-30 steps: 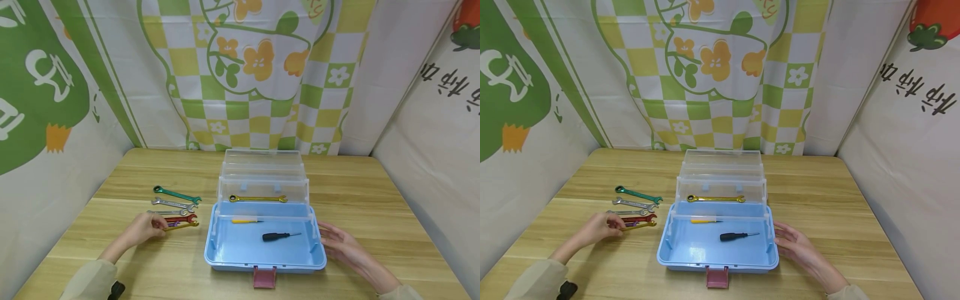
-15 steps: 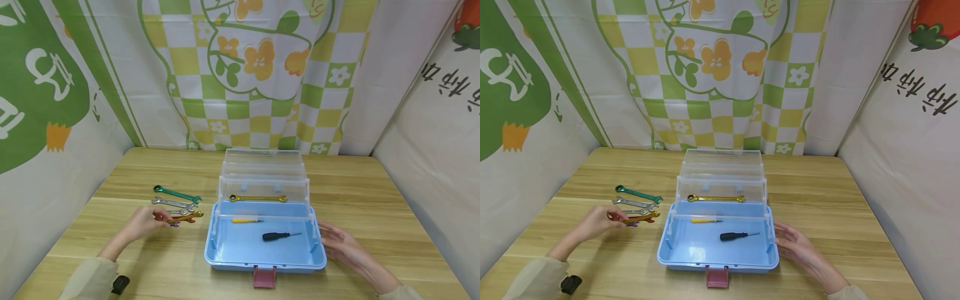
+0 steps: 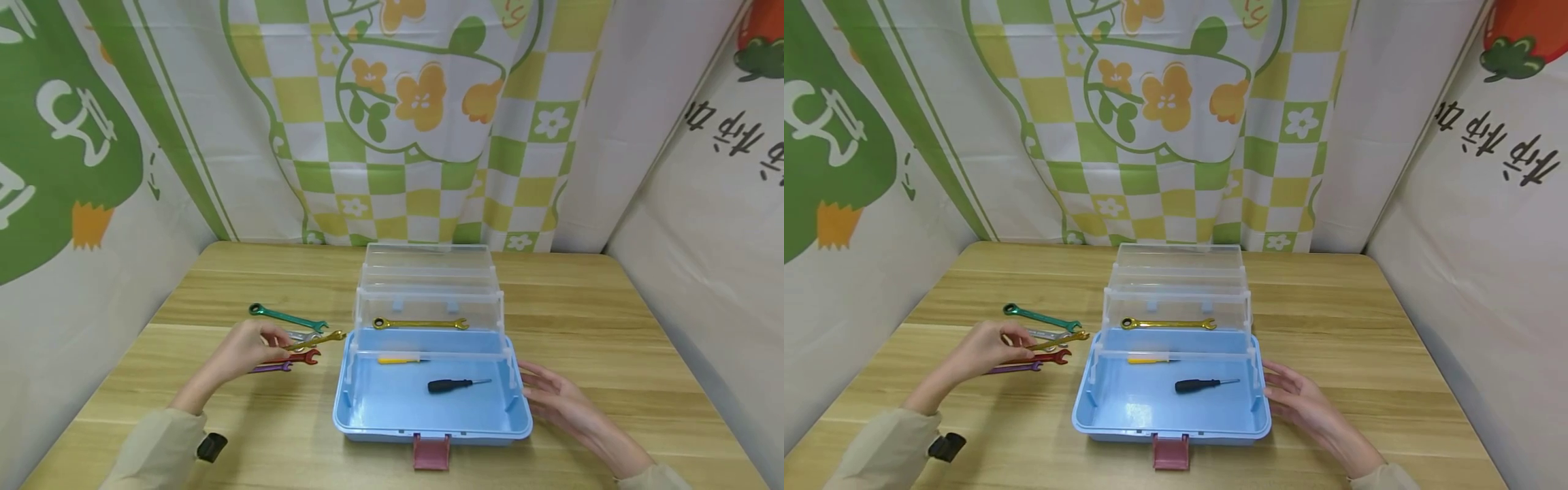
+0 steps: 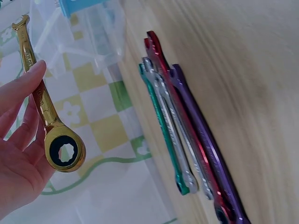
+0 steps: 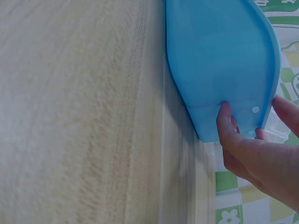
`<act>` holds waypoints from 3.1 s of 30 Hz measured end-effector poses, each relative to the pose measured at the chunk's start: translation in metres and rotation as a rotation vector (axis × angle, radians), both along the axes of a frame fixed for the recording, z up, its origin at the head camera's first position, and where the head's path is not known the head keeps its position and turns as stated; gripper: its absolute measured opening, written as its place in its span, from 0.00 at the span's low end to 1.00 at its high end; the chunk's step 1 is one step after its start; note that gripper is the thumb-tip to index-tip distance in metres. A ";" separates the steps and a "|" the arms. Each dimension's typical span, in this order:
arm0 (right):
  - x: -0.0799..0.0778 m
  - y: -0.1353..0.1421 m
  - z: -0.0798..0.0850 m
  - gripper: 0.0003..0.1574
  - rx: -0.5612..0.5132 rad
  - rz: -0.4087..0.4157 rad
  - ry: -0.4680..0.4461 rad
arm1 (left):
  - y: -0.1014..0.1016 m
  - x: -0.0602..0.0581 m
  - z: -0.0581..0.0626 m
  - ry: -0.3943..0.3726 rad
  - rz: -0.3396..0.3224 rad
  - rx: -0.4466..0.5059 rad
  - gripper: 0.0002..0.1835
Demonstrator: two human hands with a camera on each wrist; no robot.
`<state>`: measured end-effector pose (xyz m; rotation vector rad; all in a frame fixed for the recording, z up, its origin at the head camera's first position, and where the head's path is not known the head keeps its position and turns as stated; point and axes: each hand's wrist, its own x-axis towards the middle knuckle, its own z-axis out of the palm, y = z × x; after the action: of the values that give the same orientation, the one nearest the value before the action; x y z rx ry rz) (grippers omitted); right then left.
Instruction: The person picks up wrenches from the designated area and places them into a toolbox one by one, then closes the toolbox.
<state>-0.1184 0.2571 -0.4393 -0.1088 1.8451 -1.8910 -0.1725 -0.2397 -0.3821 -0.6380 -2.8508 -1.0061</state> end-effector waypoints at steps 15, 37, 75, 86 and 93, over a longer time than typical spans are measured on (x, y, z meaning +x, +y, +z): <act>0.000 0.001 -0.001 0.41 0.000 -0.005 0.003 | 0.030 -0.014 0.022 -0.005 -0.106 0.006 0.06; 0.000 0.000 -0.001 0.41 0.005 -0.001 0.001 | 0.093 -0.035 0.048 -0.009 -0.235 -0.045 0.05; 0.001 0.001 -0.001 0.39 0.005 -0.005 0.014 | 0.189 -0.049 0.055 -0.007 -0.379 -0.197 0.05; 0.001 0.000 -0.001 0.39 0.012 -0.012 0.015 | 0.210 -0.046 0.051 -0.072 -0.382 -0.279 0.06; 0.001 0.000 -0.001 0.39 0.010 -0.001 0.021 | 0.215 -0.048 0.040 -0.081 -0.367 -0.287 0.07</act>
<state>-0.1179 0.2570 -0.4403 -0.1247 1.8680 -1.8883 -0.2203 -0.0251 -0.3418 -1.2058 -3.0449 -0.6664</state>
